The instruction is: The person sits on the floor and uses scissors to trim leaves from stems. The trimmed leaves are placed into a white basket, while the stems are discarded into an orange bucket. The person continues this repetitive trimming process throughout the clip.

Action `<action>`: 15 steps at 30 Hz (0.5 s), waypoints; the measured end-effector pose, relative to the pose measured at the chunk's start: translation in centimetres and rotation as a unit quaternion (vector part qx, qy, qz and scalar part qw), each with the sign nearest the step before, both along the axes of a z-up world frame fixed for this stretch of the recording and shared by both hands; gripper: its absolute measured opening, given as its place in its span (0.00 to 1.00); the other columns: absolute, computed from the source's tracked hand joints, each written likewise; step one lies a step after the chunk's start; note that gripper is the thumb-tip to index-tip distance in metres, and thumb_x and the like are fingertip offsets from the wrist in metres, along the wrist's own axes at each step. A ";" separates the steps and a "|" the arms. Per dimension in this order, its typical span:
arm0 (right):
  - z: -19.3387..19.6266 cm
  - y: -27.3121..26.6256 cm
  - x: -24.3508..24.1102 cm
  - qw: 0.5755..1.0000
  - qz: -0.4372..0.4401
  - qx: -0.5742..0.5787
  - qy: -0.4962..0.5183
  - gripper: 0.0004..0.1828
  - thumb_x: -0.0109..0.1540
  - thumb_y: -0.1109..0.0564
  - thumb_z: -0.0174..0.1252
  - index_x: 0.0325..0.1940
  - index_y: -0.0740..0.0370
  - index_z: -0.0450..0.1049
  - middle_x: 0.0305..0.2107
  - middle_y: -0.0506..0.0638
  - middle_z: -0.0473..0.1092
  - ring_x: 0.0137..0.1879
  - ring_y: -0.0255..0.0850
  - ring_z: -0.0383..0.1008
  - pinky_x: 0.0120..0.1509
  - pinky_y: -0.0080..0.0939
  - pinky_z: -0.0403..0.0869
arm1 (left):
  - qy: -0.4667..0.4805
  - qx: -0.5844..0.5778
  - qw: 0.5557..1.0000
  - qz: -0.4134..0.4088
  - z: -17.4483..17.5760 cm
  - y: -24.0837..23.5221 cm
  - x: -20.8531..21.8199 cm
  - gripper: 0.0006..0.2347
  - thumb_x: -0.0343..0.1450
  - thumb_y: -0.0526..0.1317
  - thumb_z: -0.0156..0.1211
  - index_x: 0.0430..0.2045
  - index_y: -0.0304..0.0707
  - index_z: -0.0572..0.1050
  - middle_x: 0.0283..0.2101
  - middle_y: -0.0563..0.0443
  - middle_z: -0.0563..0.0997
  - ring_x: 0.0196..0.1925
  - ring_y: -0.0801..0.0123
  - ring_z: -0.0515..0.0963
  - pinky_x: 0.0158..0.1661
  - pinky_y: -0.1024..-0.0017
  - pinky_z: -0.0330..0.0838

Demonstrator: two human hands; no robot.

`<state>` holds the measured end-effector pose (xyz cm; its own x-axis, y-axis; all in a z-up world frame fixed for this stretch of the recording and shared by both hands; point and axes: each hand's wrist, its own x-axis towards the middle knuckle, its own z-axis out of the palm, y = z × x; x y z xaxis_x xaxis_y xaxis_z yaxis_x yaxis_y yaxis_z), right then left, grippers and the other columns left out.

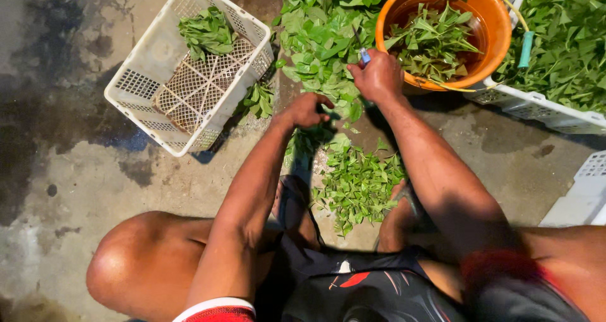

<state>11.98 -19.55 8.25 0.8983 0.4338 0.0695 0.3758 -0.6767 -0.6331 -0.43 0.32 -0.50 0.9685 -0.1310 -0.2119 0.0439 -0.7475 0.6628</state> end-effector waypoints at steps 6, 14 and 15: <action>-1.3 -0.5 -1.0 0.997 0.039 -0.060 -0.009 0.21 0.54 0.55 0.63 0.52 0.57 0.76 0.36 0.65 0.76 0.45 0.65 0.76 0.51 0.64 0.73 | 0.231 0.202 0.951 0.048 -2.5 -2.3 -2.6 0.14 0.59 0.44 0.74 0.31 0.34 0.85 0.40 0.38 0.86 0.43 0.53 0.86 0.45 0.60 0.80; -1.5 -0.3 -2.3 0.987 0.089 -0.126 0.052 0.19 0.55 0.52 0.64 0.48 0.59 0.76 0.40 0.66 0.76 0.49 0.65 0.75 0.55 0.63 0.73 | 0.256 0.110 0.918 0.282 -3.0 -8.2 -7.5 0.21 0.59 0.52 0.76 0.36 0.36 0.84 0.45 0.36 0.84 0.47 0.49 0.84 0.48 0.58 0.79; -1.4 -0.3 -2.5 0.986 0.089 -0.128 0.066 0.19 0.55 0.51 0.64 0.48 0.59 0.76 0.40 0.66 0.76 0.50 0.65 0.75 0.55 0.63 0.73 | 0.250 0.100 0.912 0.311 -3.2 -8.5 -7.9 0.21 0.60 0.53 0.75 0.36 0.36 0.84 0.45 0.36 0.84 0.47 0.49 0.85 0.48 0.58 0.79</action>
